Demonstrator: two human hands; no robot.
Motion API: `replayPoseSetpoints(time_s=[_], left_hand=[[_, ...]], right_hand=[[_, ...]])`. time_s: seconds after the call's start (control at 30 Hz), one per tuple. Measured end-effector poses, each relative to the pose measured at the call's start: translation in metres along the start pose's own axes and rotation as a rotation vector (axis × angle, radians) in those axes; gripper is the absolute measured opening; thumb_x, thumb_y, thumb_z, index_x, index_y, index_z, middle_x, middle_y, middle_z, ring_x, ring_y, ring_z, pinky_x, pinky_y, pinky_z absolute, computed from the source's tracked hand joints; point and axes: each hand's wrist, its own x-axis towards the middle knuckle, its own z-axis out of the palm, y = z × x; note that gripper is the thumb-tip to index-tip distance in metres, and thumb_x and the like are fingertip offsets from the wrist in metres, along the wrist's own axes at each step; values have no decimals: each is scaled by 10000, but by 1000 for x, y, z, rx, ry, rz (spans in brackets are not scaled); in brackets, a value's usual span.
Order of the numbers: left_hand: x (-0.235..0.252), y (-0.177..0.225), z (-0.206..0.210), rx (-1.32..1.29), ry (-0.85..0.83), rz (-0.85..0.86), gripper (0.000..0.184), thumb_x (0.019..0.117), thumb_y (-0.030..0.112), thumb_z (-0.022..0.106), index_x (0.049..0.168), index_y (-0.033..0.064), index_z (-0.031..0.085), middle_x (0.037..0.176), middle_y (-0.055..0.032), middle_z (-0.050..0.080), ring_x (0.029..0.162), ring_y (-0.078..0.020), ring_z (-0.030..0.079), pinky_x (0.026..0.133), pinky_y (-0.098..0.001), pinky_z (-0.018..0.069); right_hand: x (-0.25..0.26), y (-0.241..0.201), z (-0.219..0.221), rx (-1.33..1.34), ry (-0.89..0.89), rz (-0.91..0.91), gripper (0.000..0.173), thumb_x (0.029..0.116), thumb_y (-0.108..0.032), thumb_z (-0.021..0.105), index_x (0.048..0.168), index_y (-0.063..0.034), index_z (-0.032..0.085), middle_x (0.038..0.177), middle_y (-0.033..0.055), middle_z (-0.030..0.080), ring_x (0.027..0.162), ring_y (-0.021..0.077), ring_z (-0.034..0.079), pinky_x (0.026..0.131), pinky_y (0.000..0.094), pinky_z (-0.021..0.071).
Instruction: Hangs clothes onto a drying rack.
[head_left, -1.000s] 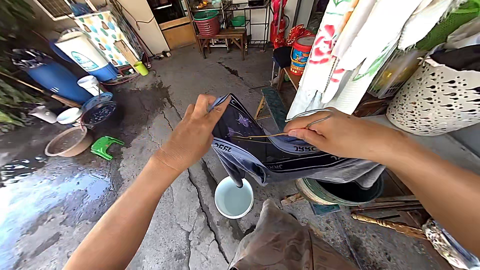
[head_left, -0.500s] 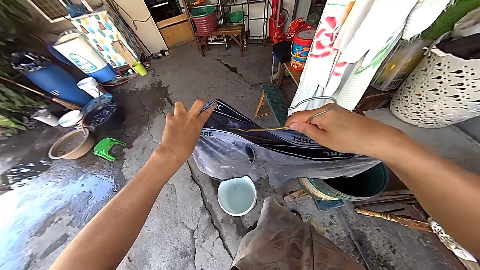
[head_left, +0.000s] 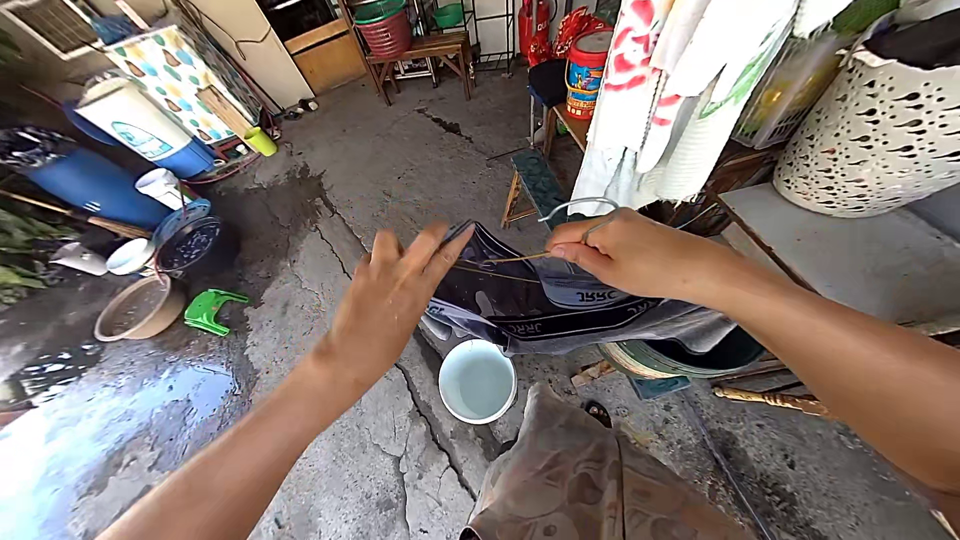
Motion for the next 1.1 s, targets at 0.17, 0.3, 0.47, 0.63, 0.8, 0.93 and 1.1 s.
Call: replayPoseSetpoints(time_s=[0.17, 0.3, 0.47, 0.63, 0.8, 0.93, 1.1], left_hand=[[-31, 15, 19, -455, -16, 243, 692, 853, -33, 631, 1481, 249, 561, 1342, -142, 619, 950, -360, 661, 697, -483, 580], [-13, -2, 24, -517, 173, 121, 535, 979, 403, 640, 1420, 104, 596, 1298, -182, 649, 1116, -361, 667, 892, -537, 563], [37, -6, 19, -435, 293, 84, 355, 1049, 299, 525, 906, 8, 669, 792, -130, 634, 659, -293, 641, 543, -471, 502], [61, -23, -11, -349, 441, 68, 375, 1079, 244, 493, 877, -28, 653, 792, -192, 632, 670, -361, 638, 549, -514, 472], [69, -51, -26, -236, 554, 75, 402, 1099, 283, 469, 867, -15, 607, 735, -182, 565, 607, -352, 580, 504, -483, 417], [75, -61, -26, -205, 579, 166, 384, 1092, 260, 475, 1008, -53, 681, 747, -227, 576, 615, -409, 588, 517, -524, 430], [86, -66, -24, -207, 647, 134, 384, 1094, 246, 476, 978, -68, 664, 778, -265, 601, 668, -443, 618, 555, -558, 452]], right_hand=[[-7, 4, -18, 11, 169, -13, 272, 1080, -228, 459, 1013, -122, 700, 766, -65, 593, 619, -22, 467, 570, 175, 390], [-15, -12, -44, 43, 147, -66, 286, 1084, -260, 446, 1024, -156, 706, 748, -131, 562, 602, -96, 433, 538, 105, 351], [-18, -23, -74, 46, 154, -141, 284, 1076, -262, 455, 1018, -171, 717, 792, -148, 602, 661, -118, 483, 579, 91, 386], [-54, 21, -112, 17, 55, 78, 745, 951, -543, 561, 1575, -165, 408, 1323, 76, 616, 1140, 155, 630, 892, 335, 574], [-87, 61, -100, 164, 247, 33, 187, 1004, -215, 575, 922, -132, 722, 743, -136, 654, 654, -103, 574, 599, 97, 488], [-91, 45, -112, 256, 601, 91, 212, 1035, -183, 530, 859, -207, 645, 733, -199, 599, 645, -104, 550, 594, 125, 487], [-124, 35, -160, 288, 698, -47, 256, 1056, -452, 492, 1000, -302, 693, 1031, -185, 711, 980, 0, 672, 866, 250, 583]])
